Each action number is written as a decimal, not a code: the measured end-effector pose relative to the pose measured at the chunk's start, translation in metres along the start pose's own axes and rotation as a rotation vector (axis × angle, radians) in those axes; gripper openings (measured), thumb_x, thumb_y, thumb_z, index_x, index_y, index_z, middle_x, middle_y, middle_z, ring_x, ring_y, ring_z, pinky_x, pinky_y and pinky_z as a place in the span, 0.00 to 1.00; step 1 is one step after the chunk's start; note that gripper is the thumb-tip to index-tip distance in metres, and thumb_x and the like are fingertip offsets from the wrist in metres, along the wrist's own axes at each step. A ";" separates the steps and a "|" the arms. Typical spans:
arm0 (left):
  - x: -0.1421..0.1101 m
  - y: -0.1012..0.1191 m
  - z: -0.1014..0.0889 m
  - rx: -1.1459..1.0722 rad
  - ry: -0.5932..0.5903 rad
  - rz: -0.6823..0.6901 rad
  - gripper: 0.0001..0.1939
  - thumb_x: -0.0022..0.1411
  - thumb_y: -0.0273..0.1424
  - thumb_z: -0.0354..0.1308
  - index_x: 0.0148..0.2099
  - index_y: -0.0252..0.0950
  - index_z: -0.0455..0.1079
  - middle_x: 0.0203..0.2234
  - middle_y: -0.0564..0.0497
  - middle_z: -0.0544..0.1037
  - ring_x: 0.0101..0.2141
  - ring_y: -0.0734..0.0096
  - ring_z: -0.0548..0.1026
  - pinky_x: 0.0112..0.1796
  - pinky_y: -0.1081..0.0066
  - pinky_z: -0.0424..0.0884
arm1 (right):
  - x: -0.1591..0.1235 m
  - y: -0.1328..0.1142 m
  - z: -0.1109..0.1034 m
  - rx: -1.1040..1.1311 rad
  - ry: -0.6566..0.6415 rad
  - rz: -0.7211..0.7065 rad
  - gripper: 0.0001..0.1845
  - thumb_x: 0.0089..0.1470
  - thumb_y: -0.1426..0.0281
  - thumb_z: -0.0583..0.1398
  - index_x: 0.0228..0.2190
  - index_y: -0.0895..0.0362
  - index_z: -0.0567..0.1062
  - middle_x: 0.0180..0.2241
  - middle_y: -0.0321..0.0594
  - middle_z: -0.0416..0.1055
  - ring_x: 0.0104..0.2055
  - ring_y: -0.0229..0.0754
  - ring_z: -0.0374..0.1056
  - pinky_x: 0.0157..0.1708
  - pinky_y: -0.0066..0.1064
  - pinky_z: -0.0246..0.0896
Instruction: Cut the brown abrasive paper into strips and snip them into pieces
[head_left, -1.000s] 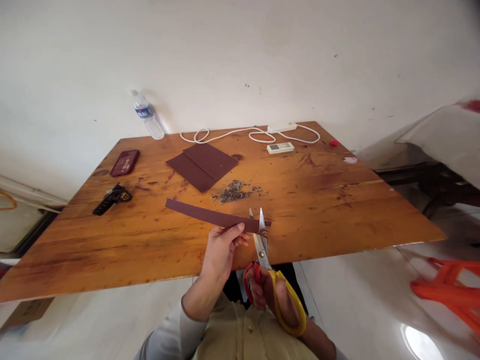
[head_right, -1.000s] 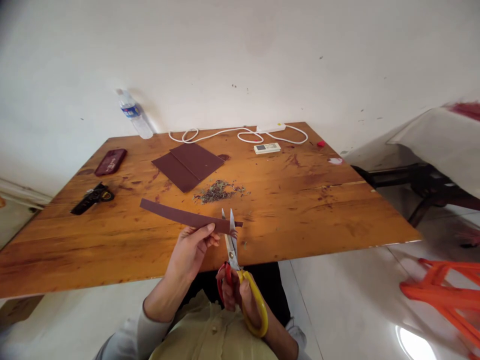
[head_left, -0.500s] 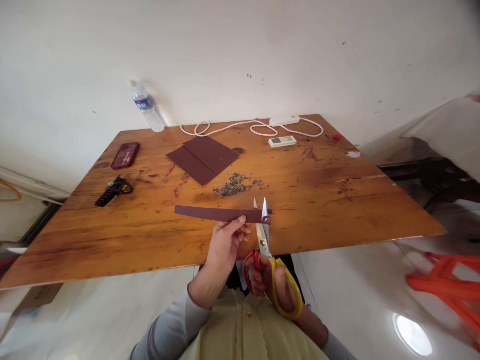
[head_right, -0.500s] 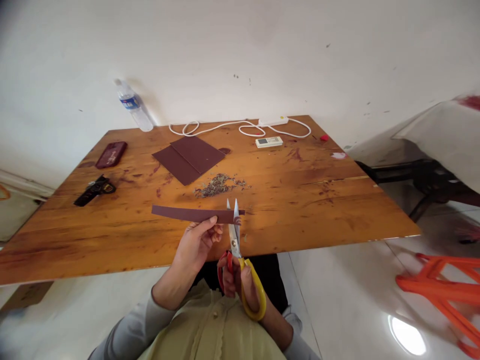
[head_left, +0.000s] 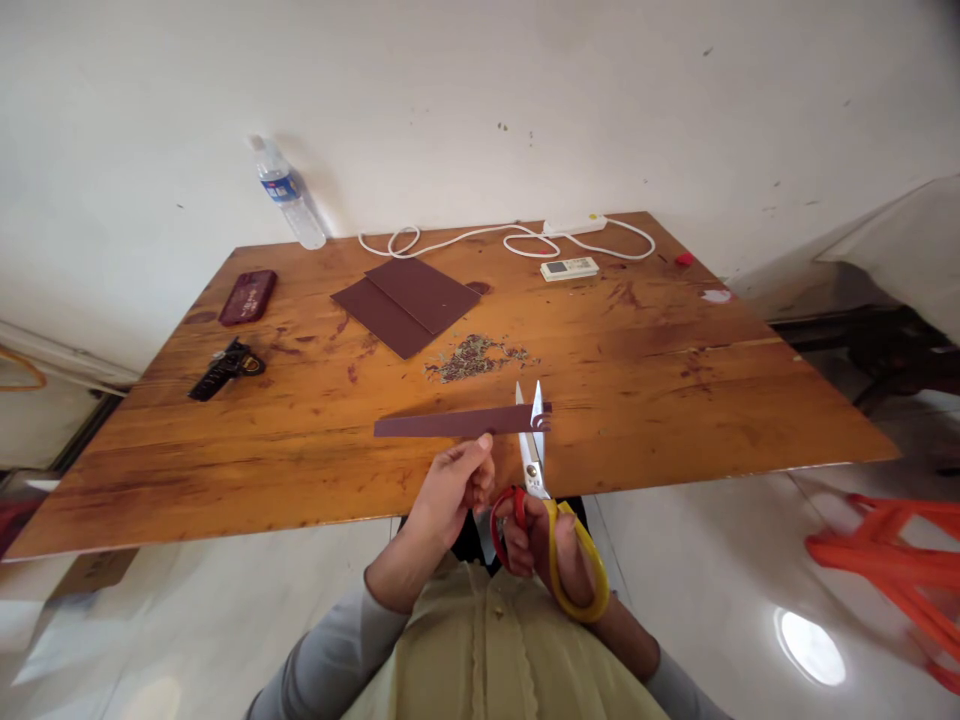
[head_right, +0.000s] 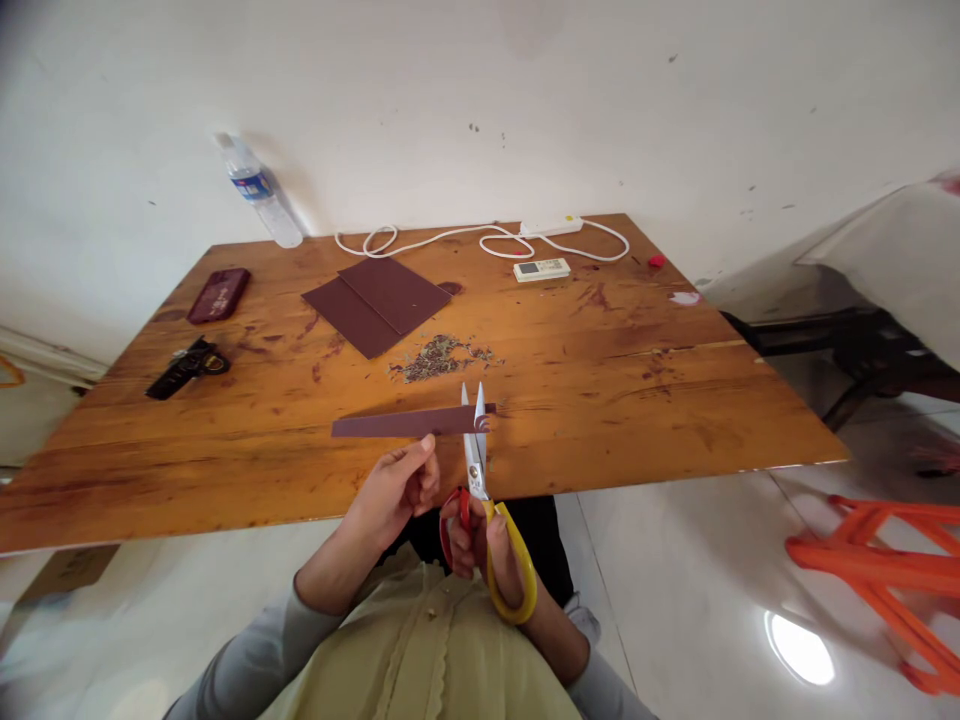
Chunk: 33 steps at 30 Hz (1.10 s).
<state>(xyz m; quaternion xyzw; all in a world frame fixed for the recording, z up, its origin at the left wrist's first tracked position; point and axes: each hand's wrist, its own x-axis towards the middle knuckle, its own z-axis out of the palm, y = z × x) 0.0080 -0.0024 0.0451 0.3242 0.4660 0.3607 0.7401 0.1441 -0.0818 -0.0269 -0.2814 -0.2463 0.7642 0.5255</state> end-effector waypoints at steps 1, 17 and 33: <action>-0.005 0.002 -0.001 0.079 -0.040 -0.006 0.32 0.52 0.58 0.72 0.19 0.38 0.65 0.12 0.58 0.62 0.15 0.79 0.57 0.18 0.73 0.51 | -0.001 -0.001 0.000 -0.009 0.003 -0.002 0.41 0.45 0.27 0.65 0.32 0.53 0.75 0.25 0.29 0.58 0.21 0.34 0.45 0.19 0.27 0.47; 0.030 0.033 -0.014 1.010 0.120 0.703 0.12 0.67 0.26 0.56 0.31 0.42 0.76 0.30 0.48 0.83 0.36 0.59 0.78 0.48 0.60 0.70 | -0.009 -0.002 -0.012 -0.063 0.045 0.032 0.46 0.42 0.25 0.65 0.39 0.54 0.78 0.23 0.26 0.56 0.20 0.33 0.43 0.18 0.26 0.44; 0.017 0.030 -0.004 1.047 0.209 0.669 0.13 0.68 0.25 0.58 0.33 0.42 0.80 0.32 0.48 0.85 0.37 0.58 0.79 0.44 0.62 0.66 | -0.008 0.002 -0.016 0.008 0.005 0.043 0.44 0.43 0.25 0.64 0.35 0.54 0.78 0.23 0.26 0.55 0.19 0.31 0.43 0.17 0.24 0.44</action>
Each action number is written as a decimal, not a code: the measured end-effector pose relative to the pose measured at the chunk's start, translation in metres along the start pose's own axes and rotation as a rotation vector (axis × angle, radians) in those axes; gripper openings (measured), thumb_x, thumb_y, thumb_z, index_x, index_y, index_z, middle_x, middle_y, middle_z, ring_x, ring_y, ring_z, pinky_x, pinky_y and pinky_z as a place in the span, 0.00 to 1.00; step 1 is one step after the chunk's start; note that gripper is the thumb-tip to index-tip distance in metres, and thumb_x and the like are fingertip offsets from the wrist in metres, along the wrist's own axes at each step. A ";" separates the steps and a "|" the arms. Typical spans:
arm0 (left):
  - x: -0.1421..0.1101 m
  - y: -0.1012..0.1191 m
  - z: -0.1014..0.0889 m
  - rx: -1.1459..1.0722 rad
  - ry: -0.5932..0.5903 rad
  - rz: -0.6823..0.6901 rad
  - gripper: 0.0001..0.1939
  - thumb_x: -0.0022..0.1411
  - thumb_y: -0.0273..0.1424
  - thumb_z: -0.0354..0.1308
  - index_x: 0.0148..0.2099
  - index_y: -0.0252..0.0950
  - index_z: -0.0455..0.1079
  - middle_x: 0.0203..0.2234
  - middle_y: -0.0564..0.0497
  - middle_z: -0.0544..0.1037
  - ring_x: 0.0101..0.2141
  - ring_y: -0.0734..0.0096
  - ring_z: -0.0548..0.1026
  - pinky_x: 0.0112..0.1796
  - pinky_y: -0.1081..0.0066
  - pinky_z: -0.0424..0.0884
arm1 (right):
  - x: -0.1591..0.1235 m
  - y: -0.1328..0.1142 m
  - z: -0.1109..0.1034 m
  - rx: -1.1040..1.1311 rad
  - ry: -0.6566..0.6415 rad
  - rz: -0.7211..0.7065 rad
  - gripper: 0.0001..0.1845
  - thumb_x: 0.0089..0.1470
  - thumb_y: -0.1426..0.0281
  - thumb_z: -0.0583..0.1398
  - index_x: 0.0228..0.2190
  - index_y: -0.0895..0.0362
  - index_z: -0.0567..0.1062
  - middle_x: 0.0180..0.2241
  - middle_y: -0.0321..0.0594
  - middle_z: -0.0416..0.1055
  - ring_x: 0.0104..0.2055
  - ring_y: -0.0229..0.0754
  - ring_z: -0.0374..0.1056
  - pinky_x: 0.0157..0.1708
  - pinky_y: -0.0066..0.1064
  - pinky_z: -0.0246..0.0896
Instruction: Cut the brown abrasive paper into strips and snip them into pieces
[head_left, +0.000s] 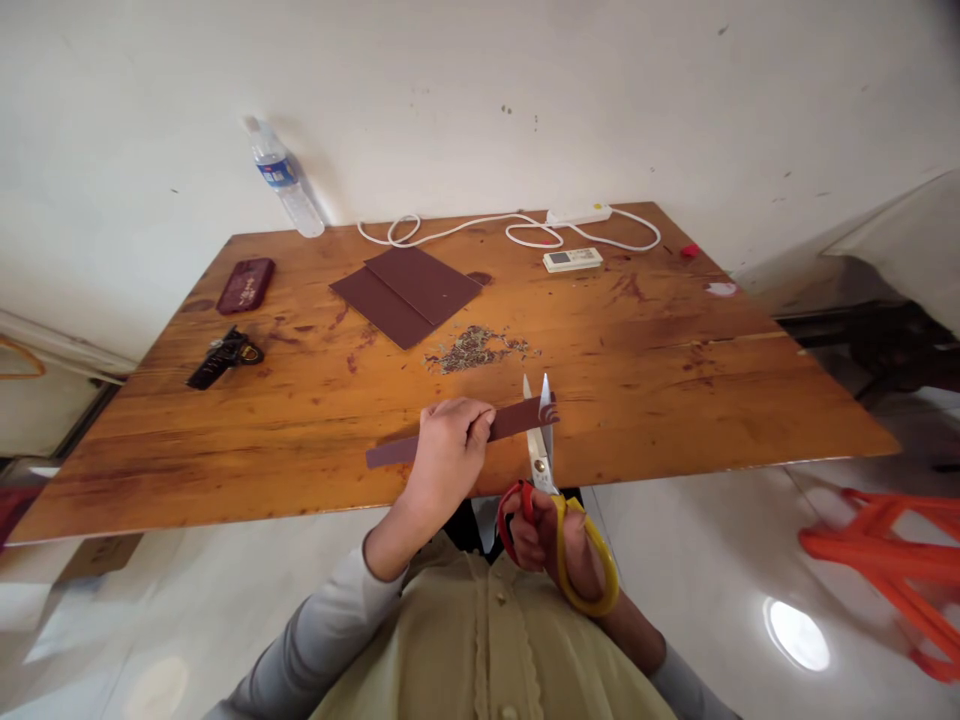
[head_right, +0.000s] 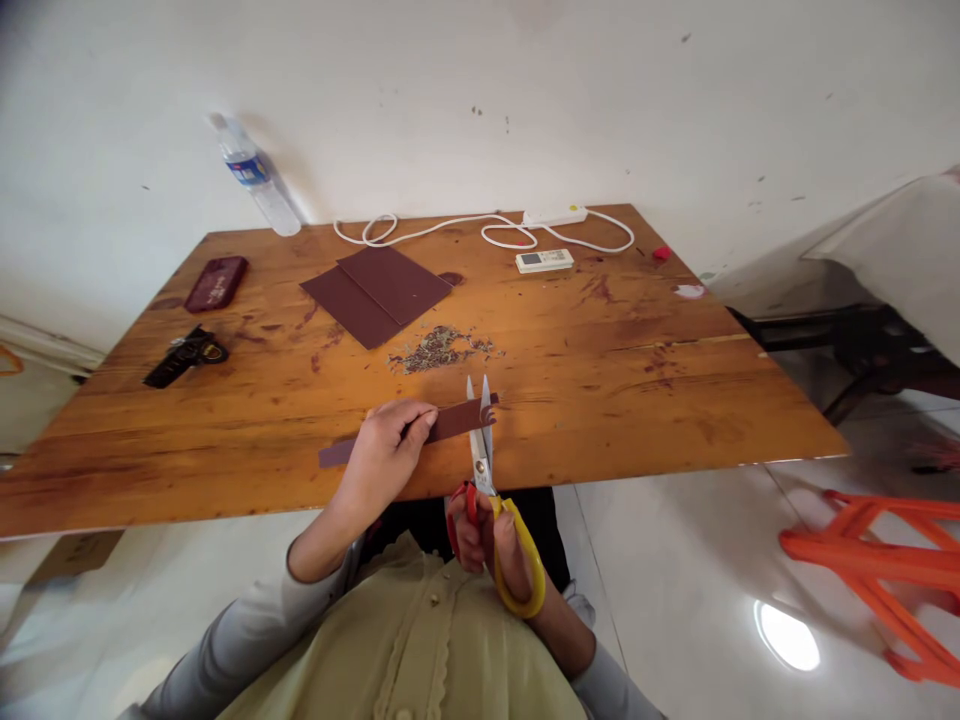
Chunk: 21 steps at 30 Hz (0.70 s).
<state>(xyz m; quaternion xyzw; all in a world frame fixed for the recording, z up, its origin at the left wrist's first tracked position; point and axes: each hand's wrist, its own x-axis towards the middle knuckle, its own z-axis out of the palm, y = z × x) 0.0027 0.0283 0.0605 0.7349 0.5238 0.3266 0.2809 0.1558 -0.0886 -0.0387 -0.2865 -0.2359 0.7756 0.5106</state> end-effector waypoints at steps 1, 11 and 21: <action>-0.001 0.000 0.001 0.002 0.006 0.000 0.12 0.68 0.25 0.59 0.33 0.42 0.80 0.32 0.48 0.85 0.37 0.58 0.79 0.44 0.62 0.66 | 0.000 -0.001 0.001 0.005 0.001 -0.001 0.44 0.43 0.26 0.64 0.34 0.54 0.78 0.23 0.26 0.55 0.19 0.31 0.44 0.17 0.24 0.44; -0.003 0.008 -0.004 0.028 -0.008 -0.004 0.15 0.70 0.21 0.58 0.44 0.41 0.84 0.38 0.49 0.88 0.42 0.60 0.83 0.47 0.61 0.68 | -0.001 -0.006 0.007 -0.016 0.003 -0.030 0.45 0.44 0.25 0.63 0.37 0.55 0.80 0.23 0.27 0.57 0.20 0.33 0.45 0.18 0.24 0.47; -0.007 0.009 -0.008 0.091 -0.020 0.050 0.14 0.70 0.19 0.59 0.43 0.40 0.85 0.36 0.50 0.88 0.39 0.62 0.83 0.46 0.61 0.69 | -0.003 -0.004 0.009 -0.067 0.011 -0.104 0.47 0.48 0.26 0.61 0.41 0.56 0.83 0.25 0.30 0.58 0.23 0.36 0.47 0.22 0.27 0.54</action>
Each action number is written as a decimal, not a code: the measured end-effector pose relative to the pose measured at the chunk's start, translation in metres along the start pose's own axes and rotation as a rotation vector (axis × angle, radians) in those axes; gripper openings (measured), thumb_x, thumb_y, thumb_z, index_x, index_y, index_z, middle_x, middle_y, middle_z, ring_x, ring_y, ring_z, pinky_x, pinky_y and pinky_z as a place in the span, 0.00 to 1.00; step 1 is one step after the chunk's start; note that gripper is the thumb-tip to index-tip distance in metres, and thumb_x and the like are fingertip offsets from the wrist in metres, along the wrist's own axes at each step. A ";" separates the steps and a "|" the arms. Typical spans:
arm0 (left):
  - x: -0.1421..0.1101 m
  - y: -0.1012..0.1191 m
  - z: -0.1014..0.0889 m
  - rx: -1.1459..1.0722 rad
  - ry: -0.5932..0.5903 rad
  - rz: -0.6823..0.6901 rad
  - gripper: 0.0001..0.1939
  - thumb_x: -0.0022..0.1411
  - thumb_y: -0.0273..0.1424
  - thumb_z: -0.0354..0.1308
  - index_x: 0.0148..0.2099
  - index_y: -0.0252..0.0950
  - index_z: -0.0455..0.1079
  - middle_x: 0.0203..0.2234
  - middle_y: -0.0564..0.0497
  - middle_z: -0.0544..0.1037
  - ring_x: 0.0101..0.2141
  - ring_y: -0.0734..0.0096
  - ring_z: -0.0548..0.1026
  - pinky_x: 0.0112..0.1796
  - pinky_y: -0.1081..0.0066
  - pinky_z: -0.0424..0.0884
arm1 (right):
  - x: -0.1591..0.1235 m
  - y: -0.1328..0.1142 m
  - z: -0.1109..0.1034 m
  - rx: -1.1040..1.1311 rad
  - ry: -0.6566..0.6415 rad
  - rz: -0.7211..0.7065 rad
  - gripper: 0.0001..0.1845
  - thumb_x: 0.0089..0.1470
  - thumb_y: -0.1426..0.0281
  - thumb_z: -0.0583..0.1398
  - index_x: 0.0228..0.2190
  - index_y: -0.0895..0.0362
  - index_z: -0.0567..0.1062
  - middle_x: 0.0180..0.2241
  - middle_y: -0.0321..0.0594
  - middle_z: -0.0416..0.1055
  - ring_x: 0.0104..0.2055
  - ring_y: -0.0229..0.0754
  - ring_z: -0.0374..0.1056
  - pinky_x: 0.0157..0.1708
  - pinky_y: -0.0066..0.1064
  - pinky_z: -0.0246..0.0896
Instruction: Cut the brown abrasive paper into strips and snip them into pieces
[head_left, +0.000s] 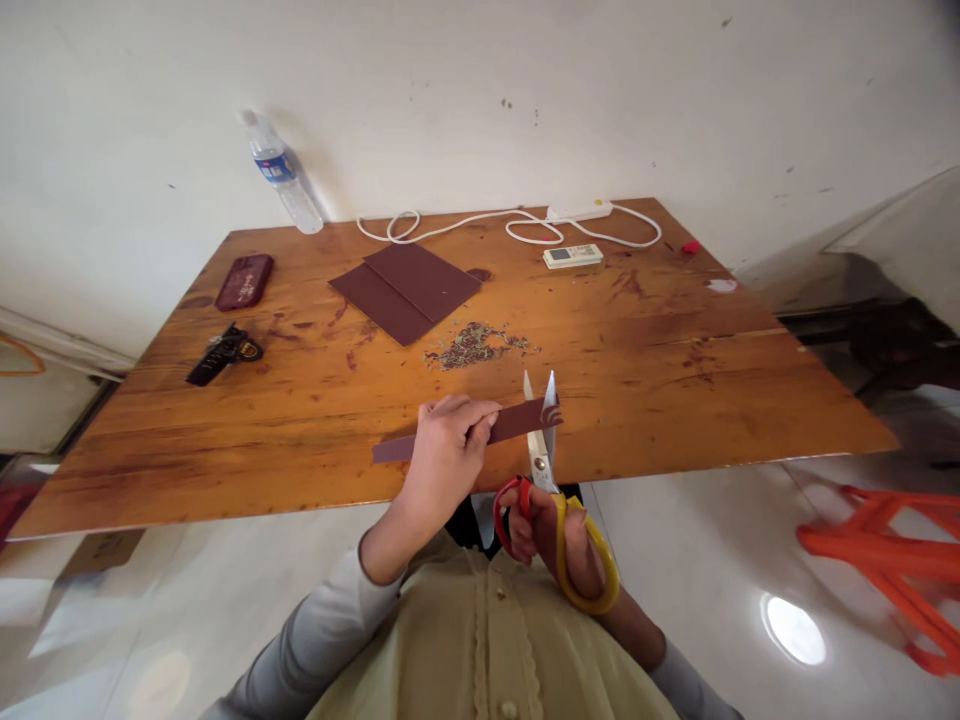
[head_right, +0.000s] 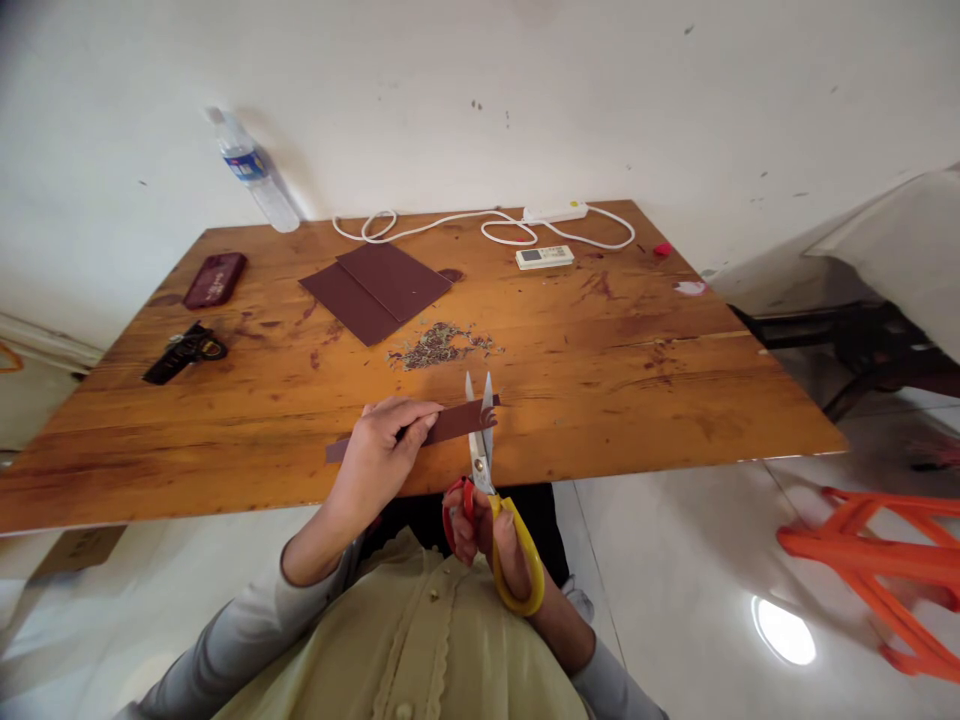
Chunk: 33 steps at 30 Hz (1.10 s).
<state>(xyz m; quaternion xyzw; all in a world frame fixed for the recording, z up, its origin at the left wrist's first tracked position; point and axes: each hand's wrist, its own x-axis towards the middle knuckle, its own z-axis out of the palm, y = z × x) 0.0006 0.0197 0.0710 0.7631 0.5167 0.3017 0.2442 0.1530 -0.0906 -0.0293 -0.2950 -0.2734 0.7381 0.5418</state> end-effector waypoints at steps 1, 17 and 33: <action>0.000 0.000 0.000 -0.004 0.003 0.005 0.14 0.69 0.19 0.59 0.43 0.39 0.85 0.36 0.49 0.88 0.38 0.62 0.83 0.46 0.61 0.69 | 0.000 0.000 0.001 0.010 0.000 0.008 0.46 0.48 0.26 0.61 0.41 0.56 0.83 0.25 0.29 0.58 0.22 0.35 0.47 0.21 0.26 0.52; -0.008 0.006 0.008 -0.031 -0.013 -0.027 0.14 0.70 0.20 0.58 0.46 0.38 0.85 0.35 0.48 0.87 0.38 0.62 0.83 0.45 0.62 0.73 | 0.001 -0.007 0.015 0.130 -0.009 0.089 0.41 0.45 0.26 0.64 0.29 0.52 0.71 0.24 0.28 0.54 0.22 0.34 0.41 0.19 0.25 0.42; -0.013 0.006 0.014 -0.092 -0.054 -0.052 0.15 0.70 0.20 0.56 0.47 0.37 0.84 0.35 0.49 0.87 0.35 0.64 0.82 0.41 0.66 0.73 | 0.004 -0.007 0.017 0.128 0.033 0.067 0.42 0.44 0.26 0.64 0.30 0.54 0.75 0.21 0.25 0.54 0.19 0.30 0.38 0.15 0.21 0.38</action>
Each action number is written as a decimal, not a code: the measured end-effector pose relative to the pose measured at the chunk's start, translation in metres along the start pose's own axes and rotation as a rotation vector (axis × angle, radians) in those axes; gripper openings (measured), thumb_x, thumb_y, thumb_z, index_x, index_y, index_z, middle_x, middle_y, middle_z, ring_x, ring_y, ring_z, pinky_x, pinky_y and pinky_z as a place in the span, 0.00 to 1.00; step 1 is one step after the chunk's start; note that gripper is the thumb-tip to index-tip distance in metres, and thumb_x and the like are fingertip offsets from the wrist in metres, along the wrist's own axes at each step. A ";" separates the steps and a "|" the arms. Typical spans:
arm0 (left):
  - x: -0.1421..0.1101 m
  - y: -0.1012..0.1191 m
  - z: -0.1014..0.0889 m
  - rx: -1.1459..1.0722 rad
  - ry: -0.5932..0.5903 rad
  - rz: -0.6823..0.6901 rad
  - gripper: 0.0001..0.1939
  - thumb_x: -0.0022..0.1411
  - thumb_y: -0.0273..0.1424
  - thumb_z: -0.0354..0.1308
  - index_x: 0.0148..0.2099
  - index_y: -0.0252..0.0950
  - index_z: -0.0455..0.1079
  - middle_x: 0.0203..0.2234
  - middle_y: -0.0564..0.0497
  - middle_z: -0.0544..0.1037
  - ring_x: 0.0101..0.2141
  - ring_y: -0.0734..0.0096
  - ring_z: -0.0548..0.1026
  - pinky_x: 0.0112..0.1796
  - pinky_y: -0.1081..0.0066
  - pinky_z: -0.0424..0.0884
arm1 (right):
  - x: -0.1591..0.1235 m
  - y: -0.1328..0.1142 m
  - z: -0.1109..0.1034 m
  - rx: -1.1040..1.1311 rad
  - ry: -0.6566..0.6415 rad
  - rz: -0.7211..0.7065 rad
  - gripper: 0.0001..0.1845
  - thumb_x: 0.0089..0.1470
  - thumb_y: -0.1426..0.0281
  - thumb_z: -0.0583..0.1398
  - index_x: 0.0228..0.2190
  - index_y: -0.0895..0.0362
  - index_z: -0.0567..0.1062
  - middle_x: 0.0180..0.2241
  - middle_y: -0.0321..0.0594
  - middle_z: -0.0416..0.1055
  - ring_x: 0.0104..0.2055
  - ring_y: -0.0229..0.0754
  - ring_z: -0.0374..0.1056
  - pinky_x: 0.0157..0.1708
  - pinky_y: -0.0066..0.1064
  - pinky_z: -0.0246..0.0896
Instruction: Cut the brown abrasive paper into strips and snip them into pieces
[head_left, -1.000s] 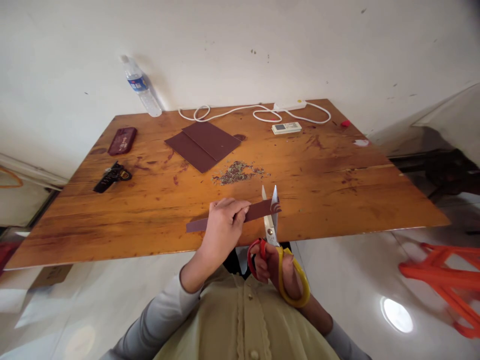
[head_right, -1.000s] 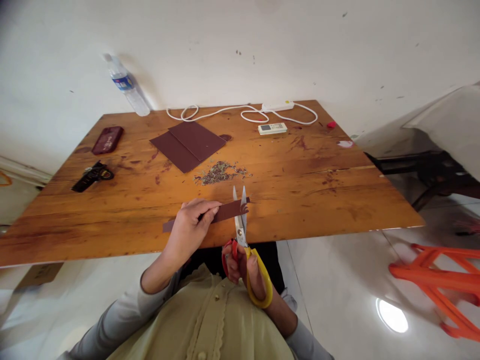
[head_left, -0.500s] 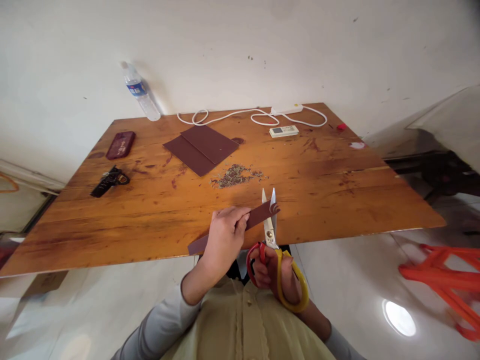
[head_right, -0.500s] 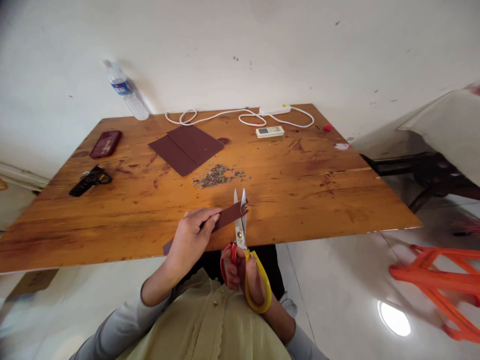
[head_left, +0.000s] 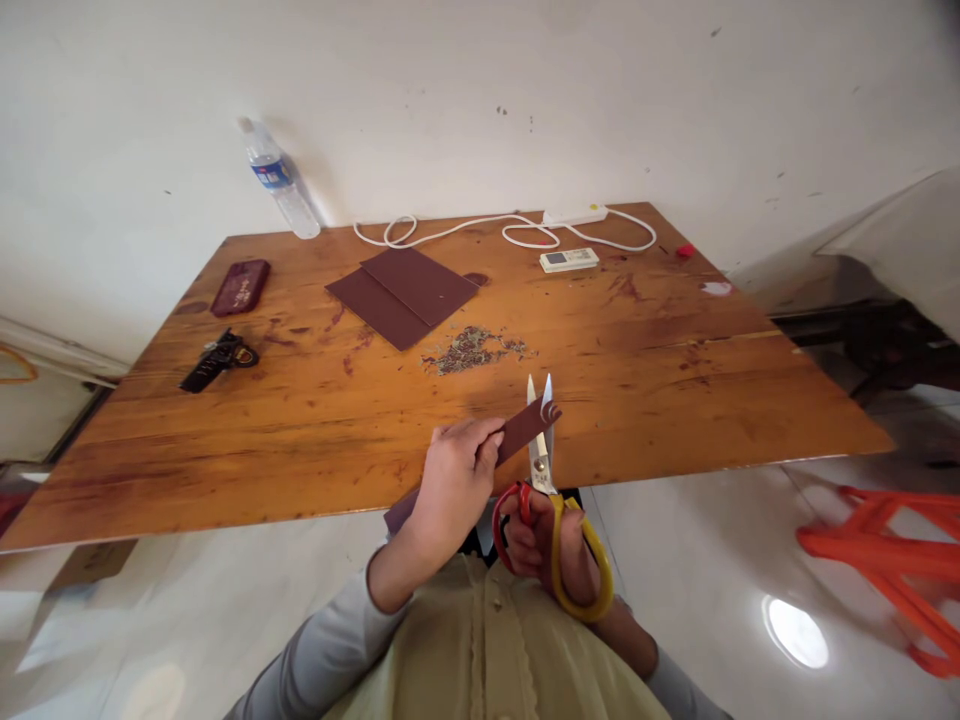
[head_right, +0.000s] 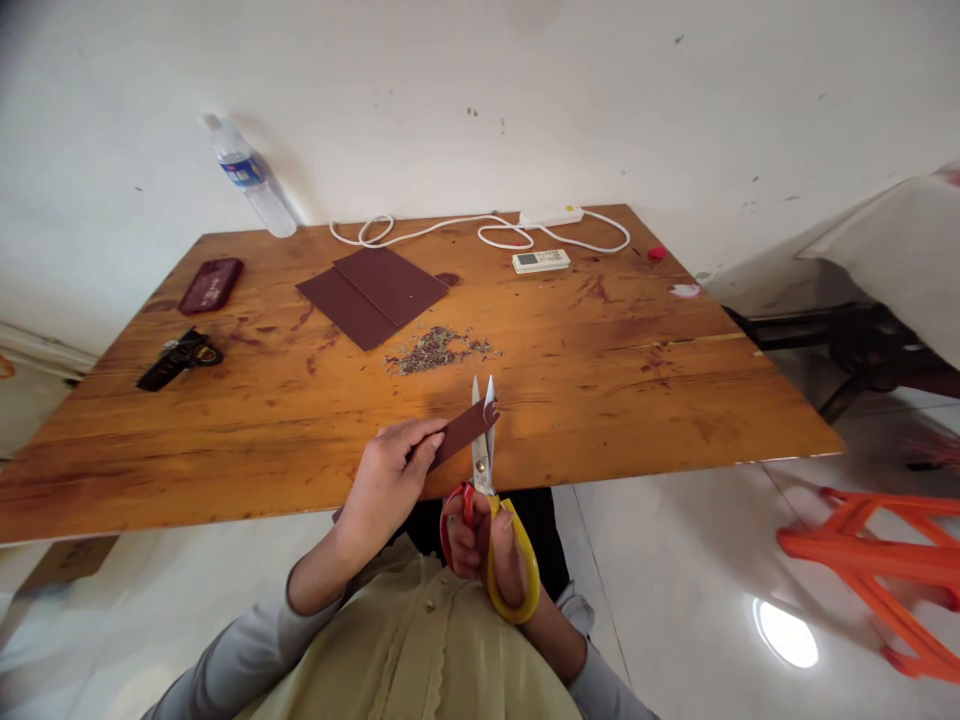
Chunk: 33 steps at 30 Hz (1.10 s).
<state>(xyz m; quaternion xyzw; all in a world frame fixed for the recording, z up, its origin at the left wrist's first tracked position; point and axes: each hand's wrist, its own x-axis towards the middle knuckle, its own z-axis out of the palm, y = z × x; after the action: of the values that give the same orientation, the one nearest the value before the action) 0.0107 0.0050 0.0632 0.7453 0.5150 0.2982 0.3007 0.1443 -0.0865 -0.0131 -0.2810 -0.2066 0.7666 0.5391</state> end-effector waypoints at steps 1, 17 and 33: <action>0.000 0.000 0.000 -0.004 -0.004 0.002 0.15 0.70 0.20 0.56 0.46 0.37 0.84 0.34 0.49 0.87 0.34 0.65 0.82 0.41 0.67 0.73 | 0.000 0.001 -0.001 -0.001 0.007 -0.004 0.43 0.44 0.26 0.64 0.32 0.54 0.77 0.21 0.25 0.54 0.19 0.30 0.38 0.15 0.21 0.38; -0.002 0.004 0.006 -0.095 -0.049 -0.078 0.16 0.69 0.20 0.55 0.45 0.39 0.84 0.37 0.49 0.88 0.39 0.63 0.84 0.45 0.68 0.75 | 0.001 0.009 -0.006 0.062 0.067 0.018 0.42 0.39 0.28 0.69 0.28 0.54 0.74 0.21 0.24 0.54 0.18 0.29 0.38 0.15 0.21 0.39; -0.001 0.003 0.011 -0.152 -0.085 -0.115 0.16 0.68 0.22 0.55 0.45 0.40 0.84 0.38 0.50 0.88 0.39 0.65 0.84 0.43 0.70 0.76 | 0.002 0.009 -0.001 0.041 0.038 -0.014 0.41 0.43 0.27 0.67 0.28 0.53 0.74 0.22 0.25 0.54 0.19 0.30 0.39 0.15 0.21 0.41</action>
<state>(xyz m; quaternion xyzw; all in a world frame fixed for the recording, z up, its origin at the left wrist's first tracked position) 0.0203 0.0016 0.0586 0.7015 0.5194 0.2870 0.3945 0.1384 -0.0875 -0.0202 -0.2828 -0.1828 0.7614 0.5540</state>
